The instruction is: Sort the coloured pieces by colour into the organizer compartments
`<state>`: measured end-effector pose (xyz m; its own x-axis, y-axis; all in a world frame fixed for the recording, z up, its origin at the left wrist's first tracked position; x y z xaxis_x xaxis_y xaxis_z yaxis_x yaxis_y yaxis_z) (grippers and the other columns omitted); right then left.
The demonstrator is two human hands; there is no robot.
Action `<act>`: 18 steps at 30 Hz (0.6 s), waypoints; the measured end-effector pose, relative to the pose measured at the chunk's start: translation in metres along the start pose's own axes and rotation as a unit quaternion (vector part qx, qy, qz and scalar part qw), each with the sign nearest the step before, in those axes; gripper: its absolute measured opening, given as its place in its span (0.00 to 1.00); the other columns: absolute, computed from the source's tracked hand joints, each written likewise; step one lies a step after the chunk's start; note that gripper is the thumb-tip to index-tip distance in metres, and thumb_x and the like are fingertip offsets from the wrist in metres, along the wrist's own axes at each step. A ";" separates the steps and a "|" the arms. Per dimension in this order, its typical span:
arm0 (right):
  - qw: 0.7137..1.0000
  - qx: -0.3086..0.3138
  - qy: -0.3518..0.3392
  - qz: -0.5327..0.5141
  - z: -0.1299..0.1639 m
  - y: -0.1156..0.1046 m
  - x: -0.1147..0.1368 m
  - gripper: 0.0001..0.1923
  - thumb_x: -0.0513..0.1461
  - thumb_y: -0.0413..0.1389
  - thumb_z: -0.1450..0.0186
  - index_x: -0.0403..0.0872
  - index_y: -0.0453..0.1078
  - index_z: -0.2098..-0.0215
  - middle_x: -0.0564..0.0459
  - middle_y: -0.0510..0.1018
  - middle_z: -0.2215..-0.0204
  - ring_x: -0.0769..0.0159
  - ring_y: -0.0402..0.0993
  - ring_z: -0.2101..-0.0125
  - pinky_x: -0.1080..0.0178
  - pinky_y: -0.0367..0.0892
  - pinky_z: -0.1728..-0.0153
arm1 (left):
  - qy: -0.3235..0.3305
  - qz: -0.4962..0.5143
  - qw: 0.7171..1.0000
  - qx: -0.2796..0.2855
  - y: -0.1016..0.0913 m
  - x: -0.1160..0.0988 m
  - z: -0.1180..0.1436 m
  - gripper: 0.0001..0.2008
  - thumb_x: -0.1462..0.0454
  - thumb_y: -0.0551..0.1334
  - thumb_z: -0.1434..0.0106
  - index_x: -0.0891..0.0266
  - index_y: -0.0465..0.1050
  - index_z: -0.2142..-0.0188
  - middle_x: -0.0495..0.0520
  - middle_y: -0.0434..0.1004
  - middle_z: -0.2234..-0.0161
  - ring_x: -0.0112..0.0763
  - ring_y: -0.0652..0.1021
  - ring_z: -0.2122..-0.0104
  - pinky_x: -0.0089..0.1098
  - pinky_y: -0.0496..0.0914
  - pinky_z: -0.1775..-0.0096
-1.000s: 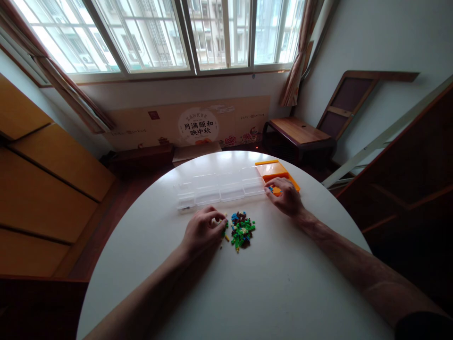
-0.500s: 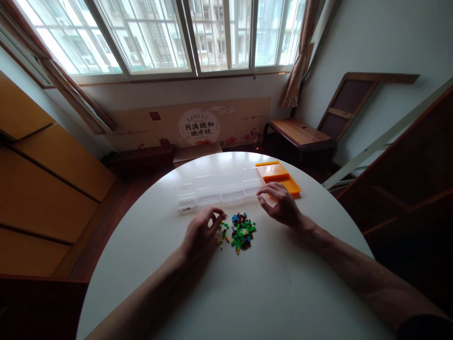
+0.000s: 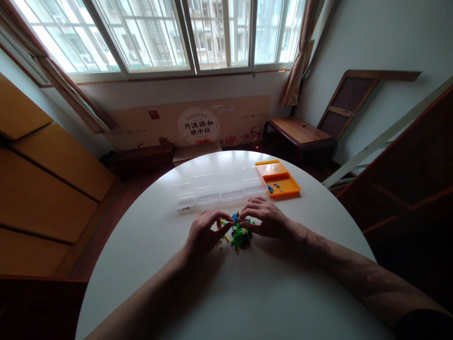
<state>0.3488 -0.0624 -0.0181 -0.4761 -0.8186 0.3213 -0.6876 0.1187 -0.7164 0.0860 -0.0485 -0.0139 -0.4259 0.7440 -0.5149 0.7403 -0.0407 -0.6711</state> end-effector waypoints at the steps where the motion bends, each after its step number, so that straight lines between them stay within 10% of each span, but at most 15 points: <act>1: 1.000 0.002 -0.003 -0.001 0.000 0.001 -0.001 0.03 0.43 0.64 0.23 0.53 0.78 0.53 0.53 0.88 0.60 0.59 0.83 0.58 0.52 0.75 0.44 | 0.004 -0.004 1.000 0.001 0.000 -0.001 0.000 0.07 0.56 0.71 0.26 0.55 0.82 0.58 0.50 0.88 0.62 0.32 0.83 0.67 0.36 0.76 0.56; 18: 0.999 -0.011 -0.037 0.007 0.000 0.006 -0.001 0.02 0.39 0.63 0.24 0.54 0.78 0.55 0.54 0.88 0.60 0.62 0.83 0.61 0.53 0.75 0.45 | 0.041 -0.017 0.999 0.004 0.004 -0.003 -0.001 0.06 0.57 0.70 0.25 0.55 0.83 0.59 0.49 0.89 0.64 0.32 0.85 0.68 0.37 0.75 0.56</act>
<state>0.3448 -0.0605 -0.0226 -0.4445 -0.8562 0.2635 -0.6934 0.1426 -0.7063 0.0910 -0.0499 -0.0145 -0.4059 0.7970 -0.4472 0.7223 -0.0201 -0.6913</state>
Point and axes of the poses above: each hand's wrist, its own z-axis away from the middle knuckle, its own y-axis out of the palm, x = y × z, the point moved 1 cm from there along -z, towards the middle knuckle
